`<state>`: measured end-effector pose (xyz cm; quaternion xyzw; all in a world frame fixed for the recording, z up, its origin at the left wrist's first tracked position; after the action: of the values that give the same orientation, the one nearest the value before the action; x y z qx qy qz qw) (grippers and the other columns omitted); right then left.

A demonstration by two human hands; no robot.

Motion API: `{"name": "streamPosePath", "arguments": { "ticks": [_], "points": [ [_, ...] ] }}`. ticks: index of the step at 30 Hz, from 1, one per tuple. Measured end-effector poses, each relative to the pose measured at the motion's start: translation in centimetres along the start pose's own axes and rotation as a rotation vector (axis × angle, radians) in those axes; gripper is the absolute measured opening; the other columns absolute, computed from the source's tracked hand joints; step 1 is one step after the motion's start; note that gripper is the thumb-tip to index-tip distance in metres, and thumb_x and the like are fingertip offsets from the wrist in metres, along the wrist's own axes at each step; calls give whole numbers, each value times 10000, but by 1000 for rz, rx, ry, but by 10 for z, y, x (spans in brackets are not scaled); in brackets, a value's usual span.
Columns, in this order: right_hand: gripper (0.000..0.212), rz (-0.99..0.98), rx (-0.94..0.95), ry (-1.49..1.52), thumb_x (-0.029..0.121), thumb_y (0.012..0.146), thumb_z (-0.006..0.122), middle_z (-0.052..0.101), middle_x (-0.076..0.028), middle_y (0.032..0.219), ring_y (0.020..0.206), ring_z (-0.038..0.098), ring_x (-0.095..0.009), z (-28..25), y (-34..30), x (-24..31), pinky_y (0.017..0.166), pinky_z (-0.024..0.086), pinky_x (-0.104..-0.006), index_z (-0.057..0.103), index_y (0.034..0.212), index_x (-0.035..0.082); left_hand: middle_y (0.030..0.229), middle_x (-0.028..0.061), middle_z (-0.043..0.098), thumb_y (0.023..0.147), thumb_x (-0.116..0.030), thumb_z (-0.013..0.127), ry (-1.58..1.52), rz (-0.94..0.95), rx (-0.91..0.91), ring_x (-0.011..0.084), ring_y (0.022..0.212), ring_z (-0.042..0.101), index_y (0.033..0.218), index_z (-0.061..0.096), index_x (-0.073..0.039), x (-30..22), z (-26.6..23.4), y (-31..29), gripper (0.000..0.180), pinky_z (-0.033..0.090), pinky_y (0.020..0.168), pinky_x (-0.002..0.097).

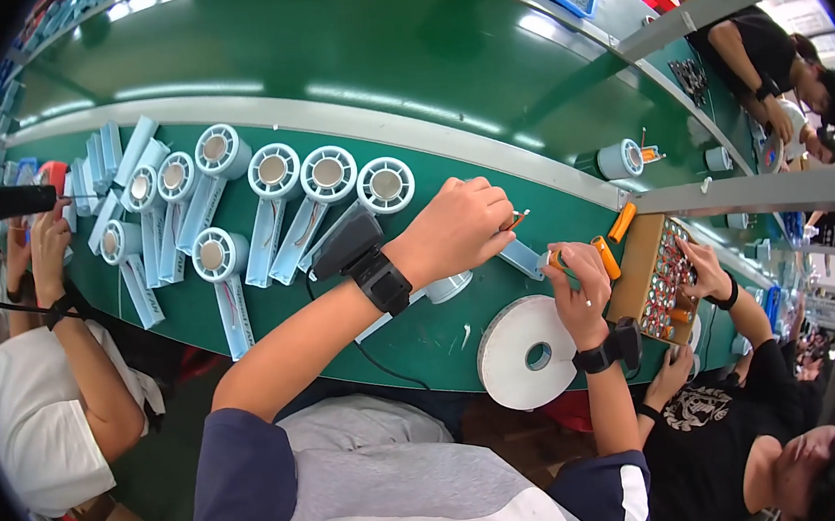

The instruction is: The person applies adhesive tape to batteries, peels the backing, and presses each battery into a fan housing before setting the unit aside. They repeat this process multiple times to assemble the handheld fans on the workbench.

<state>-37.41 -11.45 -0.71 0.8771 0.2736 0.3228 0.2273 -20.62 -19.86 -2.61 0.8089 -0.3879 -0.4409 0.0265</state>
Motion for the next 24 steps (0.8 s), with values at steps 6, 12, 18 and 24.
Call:
{"name": "streamPosePath", "arguments": {
  "ticks": [6, 12, 18, 24],
  "points": [
    [477, -12, -48, 120, -37, 780, 789, 699, -150, 977, 821, 668, -337, 5, 0, 7, 707, 548, -388, 586, 1201, 55, 836, 23, 602, 840, -179, 722, 133, 37, -34, 216, 878, 599, 826, 605, -80, -5, 5, -4, 154, 448, 767, 377],
    [440, -37, 108, -145, 26, 770, 803, 683, -88, 955, 838, 628, -302, 16, 10, 10, 737, 505, -401, 626, 1169, 82, 862, 28, 613, 845, -187, 714, 156, -15, 13, 215, 896, 600, 838, 611, -79, -3, 6, -2, 149, 447, 780, 385],
    [325, -80, 546, -465, 151, 794, 770, 649, -46, 1058, 1009, 543, -298, 34, 45, 26, 879, 412, -444, 682, 1106, 126, 896, 44, 647, 893, -252, 673, 23, -37, -4, 241, 902, 615, 910, 639, -80, 6, 3, -2, 177, 445, 796, 392],
    [391, -51, 675, -407, 263, 831, 742, 600, -16, 1115, 1089, 520, -266, 35, 33, 12, 919, 391, -437, 665, 1211, 210, 929, 65, 657, 948, -322, 613, 125, -212, 57, 270, 910, 618, 1014, 649, -92, 14, 0, -3, 242, 448, 794, 404]
  ]
}}
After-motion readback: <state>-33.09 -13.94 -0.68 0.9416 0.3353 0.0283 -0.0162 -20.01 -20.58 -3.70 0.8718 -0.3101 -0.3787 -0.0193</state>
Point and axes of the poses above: each hand's wrist, its own y-axis towards the middle knuckle, its own z-axis out of the palm, x = y × z, the point moved 7 cm from there along y, towards the middle knuckle
